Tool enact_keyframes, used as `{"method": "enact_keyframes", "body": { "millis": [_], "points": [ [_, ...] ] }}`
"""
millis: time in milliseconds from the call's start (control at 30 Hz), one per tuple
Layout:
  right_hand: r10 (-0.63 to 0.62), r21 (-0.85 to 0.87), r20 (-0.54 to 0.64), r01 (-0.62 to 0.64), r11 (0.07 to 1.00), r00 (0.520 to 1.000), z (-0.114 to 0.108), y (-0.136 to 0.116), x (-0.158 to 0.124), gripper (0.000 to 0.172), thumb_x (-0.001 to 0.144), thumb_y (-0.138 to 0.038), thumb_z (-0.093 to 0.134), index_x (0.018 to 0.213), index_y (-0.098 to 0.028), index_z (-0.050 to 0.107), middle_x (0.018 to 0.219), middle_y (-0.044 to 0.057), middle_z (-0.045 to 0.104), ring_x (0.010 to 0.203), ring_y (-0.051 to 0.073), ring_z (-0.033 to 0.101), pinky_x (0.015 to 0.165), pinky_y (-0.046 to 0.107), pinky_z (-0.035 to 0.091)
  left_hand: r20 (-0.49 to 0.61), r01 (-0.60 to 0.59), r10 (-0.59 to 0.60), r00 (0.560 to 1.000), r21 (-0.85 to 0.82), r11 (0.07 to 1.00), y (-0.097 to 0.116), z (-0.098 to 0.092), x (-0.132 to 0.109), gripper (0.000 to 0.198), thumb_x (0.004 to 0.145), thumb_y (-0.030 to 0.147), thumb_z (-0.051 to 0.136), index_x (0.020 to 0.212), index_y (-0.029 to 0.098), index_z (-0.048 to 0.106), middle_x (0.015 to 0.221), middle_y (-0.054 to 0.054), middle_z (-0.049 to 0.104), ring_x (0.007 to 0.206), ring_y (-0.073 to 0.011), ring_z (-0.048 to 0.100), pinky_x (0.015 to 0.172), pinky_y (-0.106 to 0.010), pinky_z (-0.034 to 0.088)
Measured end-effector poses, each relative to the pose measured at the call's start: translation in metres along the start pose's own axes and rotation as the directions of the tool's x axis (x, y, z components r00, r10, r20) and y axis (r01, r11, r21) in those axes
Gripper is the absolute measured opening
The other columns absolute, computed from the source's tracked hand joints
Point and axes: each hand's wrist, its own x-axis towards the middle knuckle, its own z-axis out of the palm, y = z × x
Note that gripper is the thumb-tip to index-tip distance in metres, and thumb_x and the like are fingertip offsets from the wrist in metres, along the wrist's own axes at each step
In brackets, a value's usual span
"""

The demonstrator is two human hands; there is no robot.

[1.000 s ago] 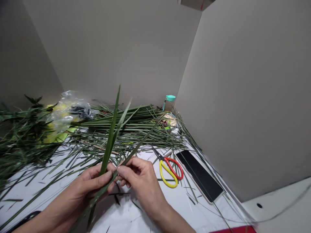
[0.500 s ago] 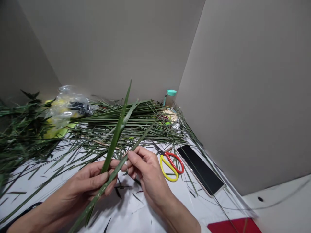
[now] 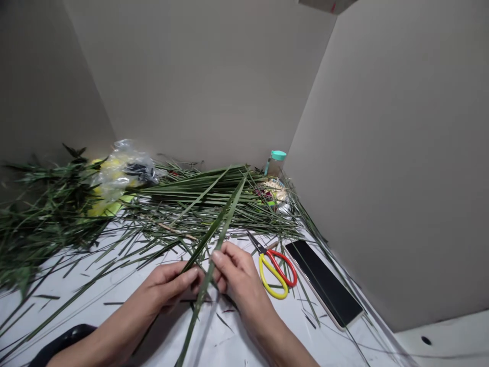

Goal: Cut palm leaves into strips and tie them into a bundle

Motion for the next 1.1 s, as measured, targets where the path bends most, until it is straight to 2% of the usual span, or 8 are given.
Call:
{"method": "enact_keyframes", "body": {
  "millis": [200,400,500,633,800,900,1000,1100],
  "points": [
    [-0.036,-0.145,-0.105,0.021,0.989,0.994,-0.011,0.009,0.012,0.041,0.089,-0.047,0.061,0.064,-0.02,0.044,0.053,-0.008,0.038,0.047,0.008,0.028,0.047,0.023,0.022,-0.143,-0.112,0.139,0.98,0.179,0.977,0.001,-0.001,-0.005,0.043,0.088,0.049,0.051,0.059,0.019,0.06,0.057,0.003,0.042,0.059,-0.0157,0.039,0.061,-0.027,0.031],
    [-0.109,-0.338,-0.174,0.045,0.94,0.979,-0.032,-0.005,0.05,0.043,0.087,-0.051,0.064,0.062,-0.018,0.049,0.052,-0.006,0.044,0.044,0.007,0.036,0.044,0.022,0.027,-0.127,-0.202,0.238,0.963,0.244,0.948,0.005,-0.003,-0.012,0.043,0.093,0.043,0.044,0.056,0.022,0.047,0.061,0.001,0.046,0.065,-0.0184,0.043,0.068,-0.029,0.031],
    [-0.192,-0.475,-0.208,0.073,0.877,0.959,-0.039,-0.027,0.085,0.035,0.094,-0.047,0.056,0.08,-0.015,0.059,0.066,-0.003,0.057,0.049,0.008,0.049,0.048,0.022,0.041,-0.125,-0.229,0.263,0.957,0.233,0.945,0.004,-0.004,-0.01,0.042,0.094,0.044,0.042,0.058,0.022,0.047,0.062,0.001,0.046,0.066,-0.019,0.043,0.068,-0.03,0.031],
    [-0.267,-0.725,-0.099,0.114,0.679,0.959,-0.019,-0.038,0.128,0.026,0.096,-0.035,0.058,0.113,-0.015,0.061,0.105,0.005,0.066,0.082,0.016,0.066,0.071,0.034,0.057,-0.086,-0.234,0.261,0.962,0.241,0.942,-0.002,-0.008,-0.004,0.049,0.092,0.056,0.039,0.057,0.023,0.046,0.061,0.001,0.042,0.065,-0.0194,0.041,0.066,-0.031,0.03],
    [-0.35,-0.93,0.14,0.244,0.274,0.926,0.028,-0.01,0.161,0.029,0.095,-0.032,0.06,0.121,-0.018,0.06,0.125,0.009,0.061,0.106,0.023,0.063,0.089,0.045,0.054,-0.092,-0.223,0.249,0.964,0.227,0.948,-0.012,-0.015,0.005,0.058,0.085,0.071,0.038,0.055,0.023,0.047,0.058,0.001,0.04,0.063,-0.0195,0.04,0.062,-0.031,0.03],
    [-0.35,-0.959,0.234,0.274,0.07,0.907,0.04,0.008,0.175,0.027,0.096,-0.031,0.059,0.121,-0.02,0.061,0.128,0.009,0.06,0.108,0.023,0.062,0.092,0.045,0.053,-0.113,-0.197,0.22,0.969,0.186,0.963,-0.014,-0.02,0.009,0.059,0.083,0.074,0.04,0.056,0.023,0.048,0.058,0.001,0.039,0.061,-0.0186,0.037,0.06,-0.031,0.028],
    [-0.345,-0.953,0.297,0.3,-0.047,0.89,0.037,0.02,0.186,0.027,0.096,-0.031,0.059,0.12,-0.019,0.061,0.125,0.009,0.061,0.106,0.022,0.063,0.09,0.044,0.054,-0.115,-0.193,0.215,0.97,0.177,0.965,-0.011,-0.022,0.009,0.06,0.081,0.076,0.04,0.056,0.023,0.049,0.058,0.002,0.038,0.06,-0.0186,0.036,0.06,-0.032,0.027],
    [-0.39,-0.943,0.327,0.326,-0.069,0.861,0.028,0.018,0.191,0.027,0.096,-0.031,0.059,0.12,-0.019,0.061,0.125,0.009,0.061,0.105,0.022,0.063,0.089,0.043,0.054,-0.121,-0.199,0.22,0.968,0.163,0.966,-0.007,-0.021,0.007,0.059,0.081,0.075,0.042,0.056,0.023,0.051,0.057,0.001,0.038,0.061,-0.0195,0.039,0.062,-0.032,0.029]
  ]
}}
